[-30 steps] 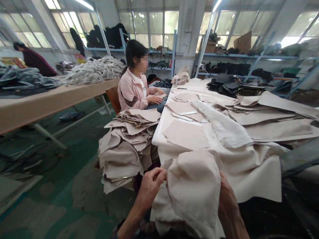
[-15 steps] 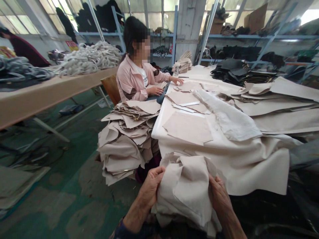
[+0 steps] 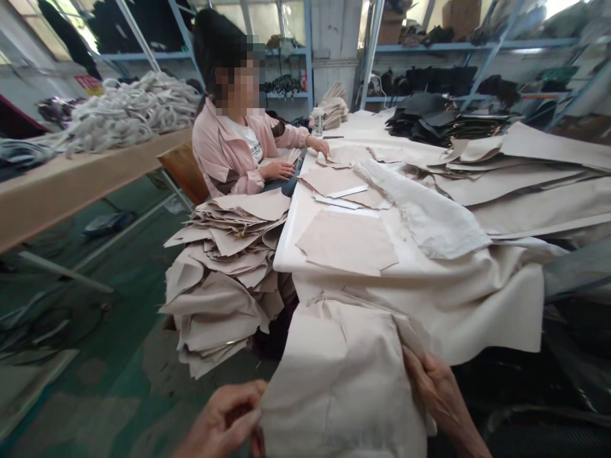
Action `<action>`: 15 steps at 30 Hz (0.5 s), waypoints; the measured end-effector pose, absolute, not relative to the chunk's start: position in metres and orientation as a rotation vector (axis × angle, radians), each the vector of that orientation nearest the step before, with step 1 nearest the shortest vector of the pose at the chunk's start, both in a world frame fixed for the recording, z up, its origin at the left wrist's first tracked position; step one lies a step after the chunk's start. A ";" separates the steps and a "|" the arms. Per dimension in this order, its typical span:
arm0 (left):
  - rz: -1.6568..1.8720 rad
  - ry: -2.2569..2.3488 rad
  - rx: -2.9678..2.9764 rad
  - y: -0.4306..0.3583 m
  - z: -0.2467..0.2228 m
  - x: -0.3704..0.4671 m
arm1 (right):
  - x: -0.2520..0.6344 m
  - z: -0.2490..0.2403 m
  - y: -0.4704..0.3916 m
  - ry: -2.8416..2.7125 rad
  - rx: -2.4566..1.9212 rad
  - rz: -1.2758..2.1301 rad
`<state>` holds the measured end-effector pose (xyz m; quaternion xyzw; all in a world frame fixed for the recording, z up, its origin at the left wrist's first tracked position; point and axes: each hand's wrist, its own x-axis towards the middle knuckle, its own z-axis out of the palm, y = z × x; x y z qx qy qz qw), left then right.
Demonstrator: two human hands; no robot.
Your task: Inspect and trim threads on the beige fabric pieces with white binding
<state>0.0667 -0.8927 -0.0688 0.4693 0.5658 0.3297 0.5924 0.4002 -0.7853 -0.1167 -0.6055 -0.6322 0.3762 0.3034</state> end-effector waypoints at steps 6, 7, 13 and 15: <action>0.637 1.930 1.122 -0.855 -0.097 0.078 | 0.409 -0.162 -0.773 -1.891 -1.699 0.589; 0.687 1.935 1.143 -0.842 -0.094 0.084 | 0.410 -0.166 -0.774 -1.918 -1.667 0.526; 0.863 1.979 1.469 -0.762 -0.102 0.129 | 0.417 -0.182 -0.778 -2.110 -1.370 0.087; 0.930 1.935 1.575 -0.750 -0.103 0.135 | 0.423 -0.186 -0.778 -2.138 -1.343 -0.014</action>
